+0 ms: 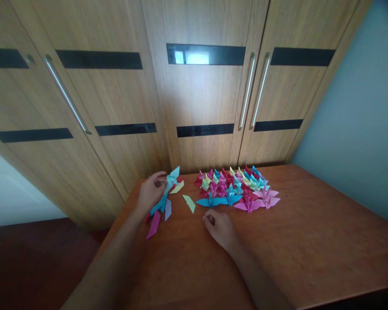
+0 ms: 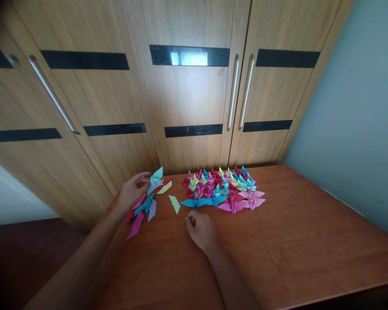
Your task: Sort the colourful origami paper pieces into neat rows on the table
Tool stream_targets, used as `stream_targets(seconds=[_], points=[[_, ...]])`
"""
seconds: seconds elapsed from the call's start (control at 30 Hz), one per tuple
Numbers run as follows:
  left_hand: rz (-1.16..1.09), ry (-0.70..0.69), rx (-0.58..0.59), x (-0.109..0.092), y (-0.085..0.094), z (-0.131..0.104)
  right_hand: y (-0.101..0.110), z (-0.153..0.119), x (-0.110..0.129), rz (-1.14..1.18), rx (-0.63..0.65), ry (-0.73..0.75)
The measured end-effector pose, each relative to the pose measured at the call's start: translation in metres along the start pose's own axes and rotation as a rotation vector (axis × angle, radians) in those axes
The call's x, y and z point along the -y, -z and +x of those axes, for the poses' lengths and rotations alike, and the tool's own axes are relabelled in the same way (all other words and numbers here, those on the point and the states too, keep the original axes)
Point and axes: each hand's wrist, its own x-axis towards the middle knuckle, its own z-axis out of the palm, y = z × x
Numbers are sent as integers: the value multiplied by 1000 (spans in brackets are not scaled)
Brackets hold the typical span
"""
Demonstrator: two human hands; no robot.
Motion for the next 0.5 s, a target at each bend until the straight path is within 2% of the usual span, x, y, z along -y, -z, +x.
stream_targets(seconds=[0.1, 0.2, 0.33, 0.43, 0.5], points=[[-389, 125, 24, -10, -14, -30, 3, -2, 3, 63, 10, 31], [-588, 270, 102, -14, -35, -65, 8, -5, 9, 196, 23, 71], [-658, 376, 140, -10, -67, -101, 12, -8, 18, 436, 47, 101], [-655, 330, 241, -5, -84, -114, 12, -8, 19, 550, 20, 60], [-656, 286, 336, -5, -88, -117, 11, -7, 16, 588, -13, 7]])
